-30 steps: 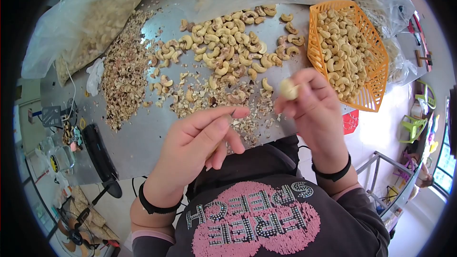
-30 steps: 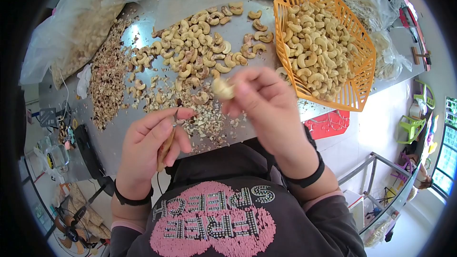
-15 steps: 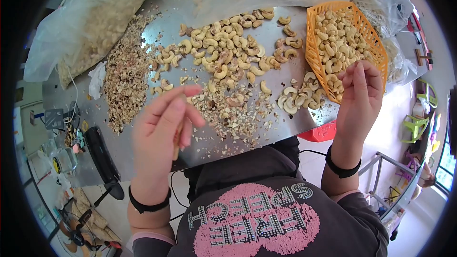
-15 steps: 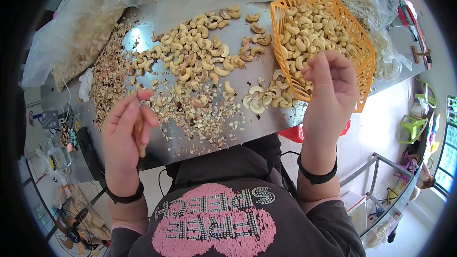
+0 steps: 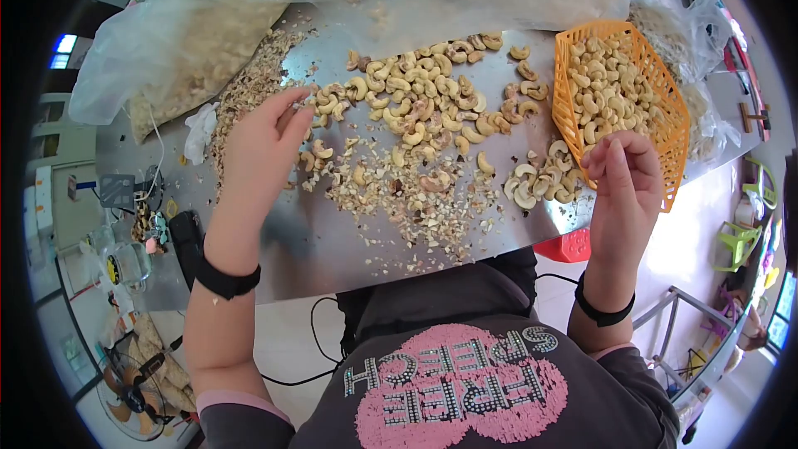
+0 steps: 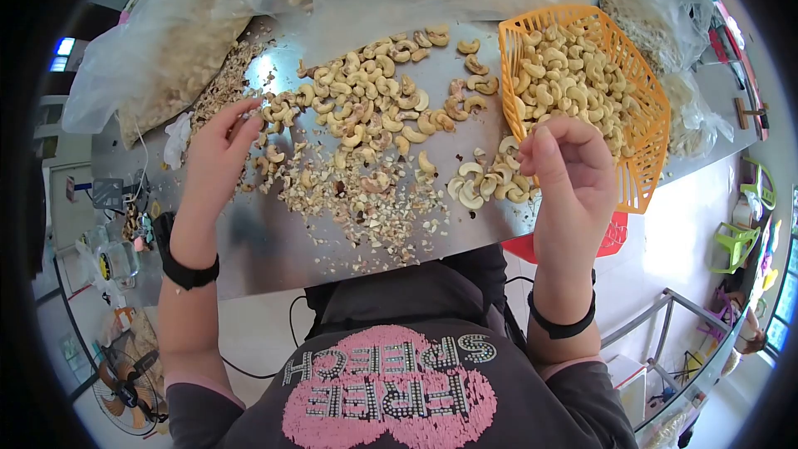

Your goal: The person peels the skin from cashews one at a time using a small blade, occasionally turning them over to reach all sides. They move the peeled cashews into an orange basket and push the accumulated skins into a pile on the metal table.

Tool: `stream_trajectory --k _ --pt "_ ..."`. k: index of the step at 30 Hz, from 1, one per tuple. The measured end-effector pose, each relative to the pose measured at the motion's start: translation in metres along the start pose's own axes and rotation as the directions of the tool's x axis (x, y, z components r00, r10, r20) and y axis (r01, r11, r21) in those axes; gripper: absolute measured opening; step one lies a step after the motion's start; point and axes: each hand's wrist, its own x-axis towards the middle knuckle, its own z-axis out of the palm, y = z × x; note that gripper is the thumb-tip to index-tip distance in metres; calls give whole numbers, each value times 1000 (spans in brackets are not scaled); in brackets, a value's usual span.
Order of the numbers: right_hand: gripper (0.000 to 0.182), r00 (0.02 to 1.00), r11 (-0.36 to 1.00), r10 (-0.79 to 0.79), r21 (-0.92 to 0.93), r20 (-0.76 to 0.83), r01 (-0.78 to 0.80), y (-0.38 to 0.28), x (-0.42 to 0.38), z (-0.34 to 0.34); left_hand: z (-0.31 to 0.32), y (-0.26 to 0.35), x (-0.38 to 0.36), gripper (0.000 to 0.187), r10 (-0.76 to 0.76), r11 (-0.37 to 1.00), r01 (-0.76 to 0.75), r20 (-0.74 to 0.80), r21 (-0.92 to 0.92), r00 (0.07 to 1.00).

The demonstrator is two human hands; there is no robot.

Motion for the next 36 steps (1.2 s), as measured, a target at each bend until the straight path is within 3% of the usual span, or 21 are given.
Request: stream_trajectory --k 1,2,4,7,8,11,18,21,23,24,26,27,29,33,35,36 --pt "11 1000 1000 15 -6 9 -14 -1 -1 0 -1 3 4 28 -23 986 15 47 164 999" --pt "11 1000 1000 10 -5 7 -10 -2 -3 1 3 -1 10 28 -18 986 10 46 163 999" --pt "10 998 998 60 -21 22 -60 -3 -7 2 13 -13 19 29 154 959 -149 -2 241 988" --pt "10 996 997 68 -51 59 -65 -3 -9 4 23 -1 23 28 202 929 -192 3 316 979" --pt "10 997 996 73 -51 40 -71 -4 -10 7 27 -1 25 26 291 914 -269 -29 302 956" --pt "10 994 995 91 -57 64 -87 -4 -11 8 32 5 30 26 339 897 -321 -6 305 941" --pt "11 991 995 94 -35 93 -91 -4 -12 11 42 1 32 25 327 891 -319 33 324 945" --pt "12 988 994 109 -17 105 -108 -3 -13 11 39 -1 30 21 352 911 -339 -11 236 936" --pt "13 981 991 132 11 142 -135 -2 -13 12 33 2 27 20 163 974 -177 106 140 981" --pt "13 981 991 131 13 143 -135 -2 -14 14 31 2 24 20 163 974 -176 105 141 981" --pt "13 977 987 159 7 140 -162 -3 -15 18 29 4 18 17 119 991 -110 108 -82 987" --pt "13 977 986 162 6 137 -165 -3 -15 19 26 8 15 17 118 991 -109 112 -83 987" --pt "12 959 983 182 -7 217 -184 -2 -17 21 14 19 6 15 -134 874 258 305 -413 943" --pt "13 934 973 230 -51 275 -224 1 -25 31 9 31 -21 16 -114 715 370 423 -594 899" --pt "14 885 974 228 -84 406 -212 4 -29 38 11 34 -33 21 -5 602 407 506 -688 863" --pt "19 869 983 175 -138 463 -124 9 -31 40 10 39 -38 22 2 581 440 541 -685 841"
